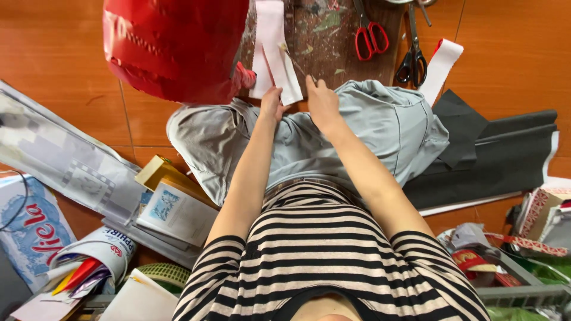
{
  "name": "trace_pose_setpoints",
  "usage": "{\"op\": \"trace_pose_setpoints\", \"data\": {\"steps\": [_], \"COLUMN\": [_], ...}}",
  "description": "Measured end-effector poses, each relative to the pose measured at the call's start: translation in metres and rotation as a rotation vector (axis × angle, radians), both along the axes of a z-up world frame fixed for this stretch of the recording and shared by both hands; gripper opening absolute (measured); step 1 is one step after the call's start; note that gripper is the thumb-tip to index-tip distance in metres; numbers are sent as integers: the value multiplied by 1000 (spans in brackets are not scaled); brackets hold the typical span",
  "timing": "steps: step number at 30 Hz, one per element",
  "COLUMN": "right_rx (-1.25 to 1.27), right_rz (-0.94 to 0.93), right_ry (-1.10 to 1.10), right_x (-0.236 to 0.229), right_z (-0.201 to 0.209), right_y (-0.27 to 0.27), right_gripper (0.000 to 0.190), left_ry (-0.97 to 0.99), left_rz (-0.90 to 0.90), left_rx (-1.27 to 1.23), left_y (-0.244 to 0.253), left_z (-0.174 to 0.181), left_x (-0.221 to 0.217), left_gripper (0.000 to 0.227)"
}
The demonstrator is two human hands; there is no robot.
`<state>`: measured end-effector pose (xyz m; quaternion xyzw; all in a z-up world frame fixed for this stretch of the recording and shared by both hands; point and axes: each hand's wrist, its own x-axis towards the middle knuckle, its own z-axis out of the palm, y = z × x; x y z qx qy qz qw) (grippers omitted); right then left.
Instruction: Applying glue and paper strips to a bamboo frame to create a traditional lantern.
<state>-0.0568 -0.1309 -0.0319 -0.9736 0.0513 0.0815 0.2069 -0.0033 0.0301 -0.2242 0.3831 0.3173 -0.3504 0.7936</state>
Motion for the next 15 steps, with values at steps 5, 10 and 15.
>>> {"op": "trace_pose_setpoints", "data": {"steps": [5, 10, 15], "right_rx": [-72, -75, -101], "right_rz": [23, 4, -47], "right_ry": [-64, -111, -8], "right_x": [24, 21, 23], "right_z": [-13, 0, 0], "right_y": [20, 2, 9], "right_gripper": [38, 37, 31], "left_ry": [-45, -397, -1055], "left_rz": [-165, -346, -470], "left_rx": [324, 561, 859], "left_y": [7, 19, 26], "left_z": [33, 59, 49], "left_x": [-5, -22, -30], "left_gripper": [32, 52, 47]}}
